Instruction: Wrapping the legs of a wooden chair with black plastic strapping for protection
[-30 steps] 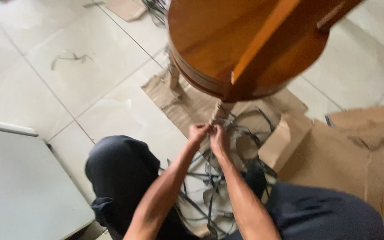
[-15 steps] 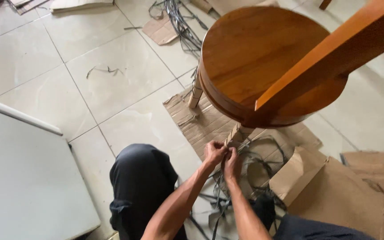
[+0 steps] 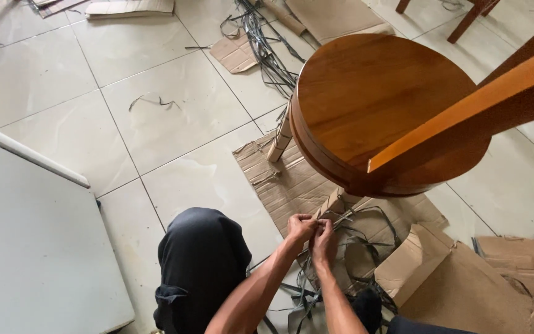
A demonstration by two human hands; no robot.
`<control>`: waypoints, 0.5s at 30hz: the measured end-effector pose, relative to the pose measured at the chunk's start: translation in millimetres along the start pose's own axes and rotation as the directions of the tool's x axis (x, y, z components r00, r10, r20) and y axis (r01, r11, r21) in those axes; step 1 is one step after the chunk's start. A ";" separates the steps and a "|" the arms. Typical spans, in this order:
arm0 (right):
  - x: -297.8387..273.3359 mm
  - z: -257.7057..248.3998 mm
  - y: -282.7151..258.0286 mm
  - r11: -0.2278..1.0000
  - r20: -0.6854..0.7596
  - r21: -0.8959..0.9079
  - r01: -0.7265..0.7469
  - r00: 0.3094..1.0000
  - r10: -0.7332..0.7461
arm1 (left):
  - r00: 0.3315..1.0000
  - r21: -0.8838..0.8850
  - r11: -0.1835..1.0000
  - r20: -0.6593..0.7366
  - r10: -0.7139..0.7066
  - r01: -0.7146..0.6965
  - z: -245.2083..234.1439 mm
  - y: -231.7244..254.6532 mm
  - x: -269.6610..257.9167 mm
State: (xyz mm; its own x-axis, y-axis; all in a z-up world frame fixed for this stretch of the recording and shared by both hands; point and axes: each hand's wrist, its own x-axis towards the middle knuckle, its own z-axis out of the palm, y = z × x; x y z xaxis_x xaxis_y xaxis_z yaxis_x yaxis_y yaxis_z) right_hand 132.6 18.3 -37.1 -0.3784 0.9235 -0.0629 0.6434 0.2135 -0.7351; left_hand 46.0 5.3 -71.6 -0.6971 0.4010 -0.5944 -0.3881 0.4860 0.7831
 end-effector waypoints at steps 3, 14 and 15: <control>-3.9 -13.1 -8.1 0.999 -0.007 -0.028 0.045 0.999 -0.045 | 1.000 0.041 0.999 -0.001 -0.018 0.018 15.8 -30.0 25.4; 2.7 -13.2 -5.6 0.991 -0.054 0.013 0.135 0.989 -0.134 | 0.996 -0.049 0.999 0.085 0.024 -0.020 9.0 -21.2 14.9; 4.6 -12.8 -3.5 0.991 -0.056 0.015 0.135 0.989 -0.134 | 0.996 -0.047 0.999 0.085 0.026 -0.022 8.5 -18.2 9.8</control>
State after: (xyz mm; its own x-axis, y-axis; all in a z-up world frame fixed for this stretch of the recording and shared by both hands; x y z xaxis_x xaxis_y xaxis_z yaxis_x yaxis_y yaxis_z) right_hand 137.1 25.8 -26.1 -0.4234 0.9029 0.0737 0.5764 0.3313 -0.7470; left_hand 51.3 7.0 -93.3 -0.6530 0.4783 -0.5873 -0.4005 0.4401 0.8037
